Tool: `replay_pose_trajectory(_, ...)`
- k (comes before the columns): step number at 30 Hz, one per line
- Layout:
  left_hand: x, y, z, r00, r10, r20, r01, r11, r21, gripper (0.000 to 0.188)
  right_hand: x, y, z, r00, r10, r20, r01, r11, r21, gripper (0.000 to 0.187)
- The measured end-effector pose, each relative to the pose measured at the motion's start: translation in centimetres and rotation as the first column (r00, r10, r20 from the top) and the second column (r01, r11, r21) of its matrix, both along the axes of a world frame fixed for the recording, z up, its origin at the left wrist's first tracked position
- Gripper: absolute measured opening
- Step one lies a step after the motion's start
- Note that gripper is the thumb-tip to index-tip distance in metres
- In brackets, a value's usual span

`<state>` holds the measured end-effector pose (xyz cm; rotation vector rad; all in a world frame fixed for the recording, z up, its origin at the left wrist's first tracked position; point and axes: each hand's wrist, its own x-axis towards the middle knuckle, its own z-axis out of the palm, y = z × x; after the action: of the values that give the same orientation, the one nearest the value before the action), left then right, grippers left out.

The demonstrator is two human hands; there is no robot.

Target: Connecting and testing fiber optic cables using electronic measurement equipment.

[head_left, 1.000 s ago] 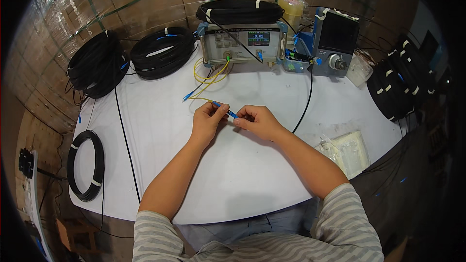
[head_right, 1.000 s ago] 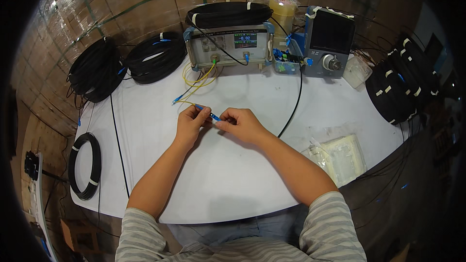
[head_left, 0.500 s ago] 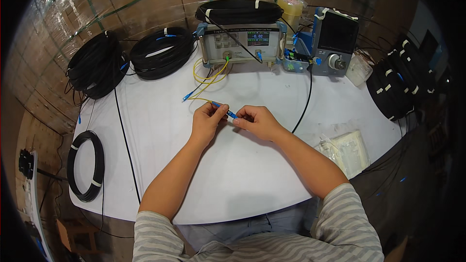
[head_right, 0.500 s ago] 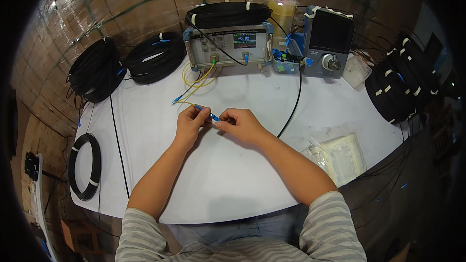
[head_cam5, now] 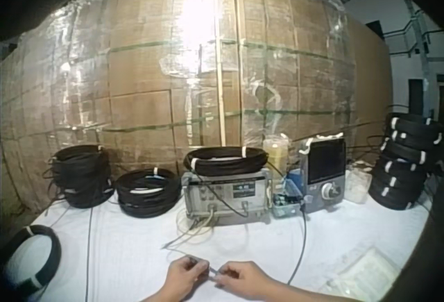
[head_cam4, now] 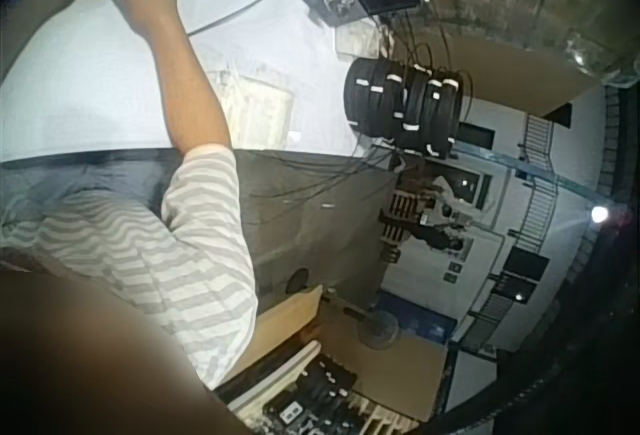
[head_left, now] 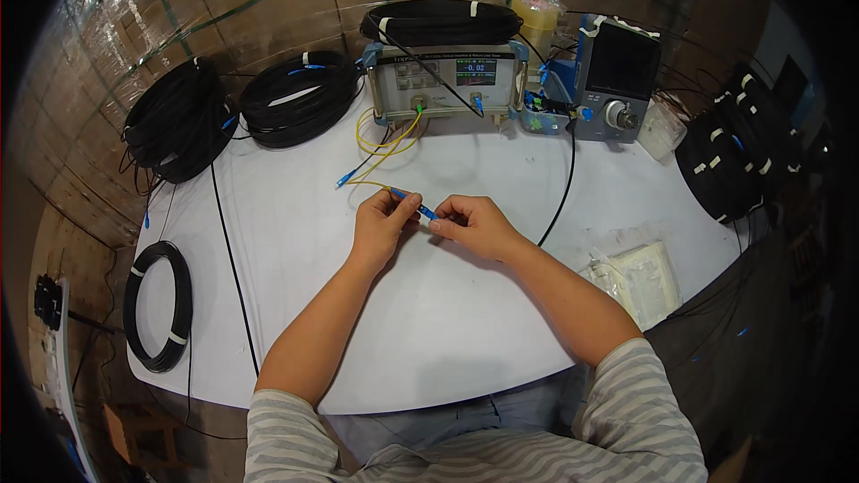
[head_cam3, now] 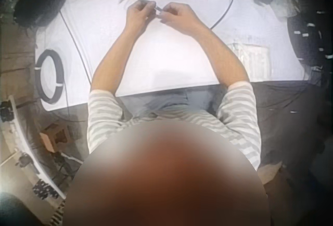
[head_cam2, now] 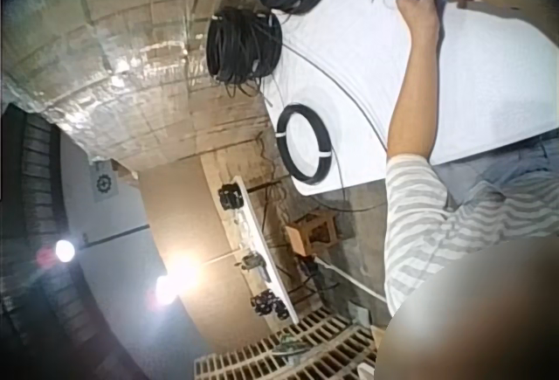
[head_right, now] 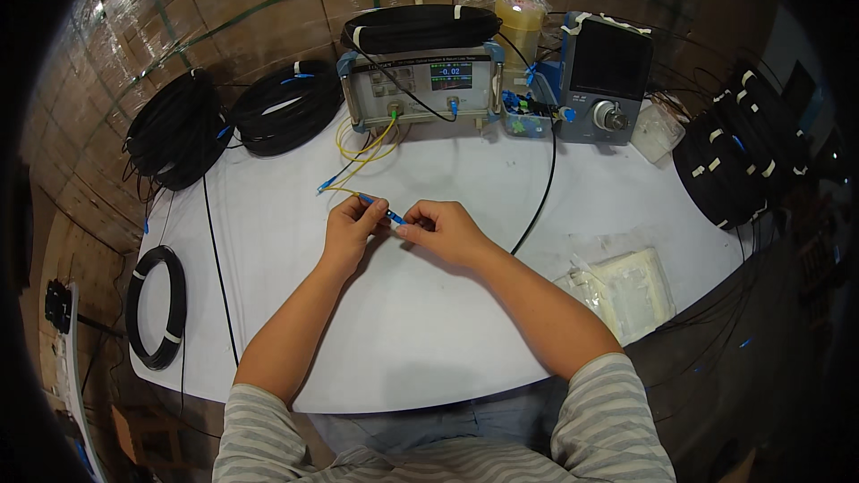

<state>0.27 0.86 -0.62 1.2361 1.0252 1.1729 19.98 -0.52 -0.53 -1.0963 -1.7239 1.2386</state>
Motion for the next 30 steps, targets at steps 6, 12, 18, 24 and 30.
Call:
replay_pose_trajectory(6, 0.01, -0.21, 0.15, 1.0, -0.008, 0.009, 0.008, 1.0, 0.002, 0.027, 0.06, 0.0, -0.07, 1.0, 0.004, 0.012, -0.004, 1.0, 0.007, 0.02)
replay_pose_trajectory(12, -0.05, -0.12, -0.08, 1.0, -0.011, 0.013, 0.011, 1.0, -0.003, 0.026, -0.01, 0.05, -0.26, 1.0, 0.004, 0.005, -0.004, 1.0, -0.006, 0.02)
replay_pose_trajectory(18, 0.08, -0.09, 0.16, 0.997, -0.049, 0.067, 0.048, 0.999, 0.006, 0.023, 0.08, 0.02, 0.06, 1.0, -0.01, -0.009, 0.01, 1.0, 0.005, 0.02)
replay_pose_trajectory(24, -0.1, -0.26, 0.37, 0.989, -0.078, 0.122, 0.08, 0.997, -0.009, 0.025, 0.06, 0.31, -0.46, 0.998, -0.026, -0.057, 0.025, 1.0, -0.015, 0.019)
replay_pose_trajectory(30, -0.2, -0.3, 0.67, 0.983, -0.112, 0.145, 0.117, 0.993, -0.027, 0.031, 0.22, 0.3, -0.54, 0.998, -0.035, -0.049, 0.035, 0.999, -0.01, 0.021)
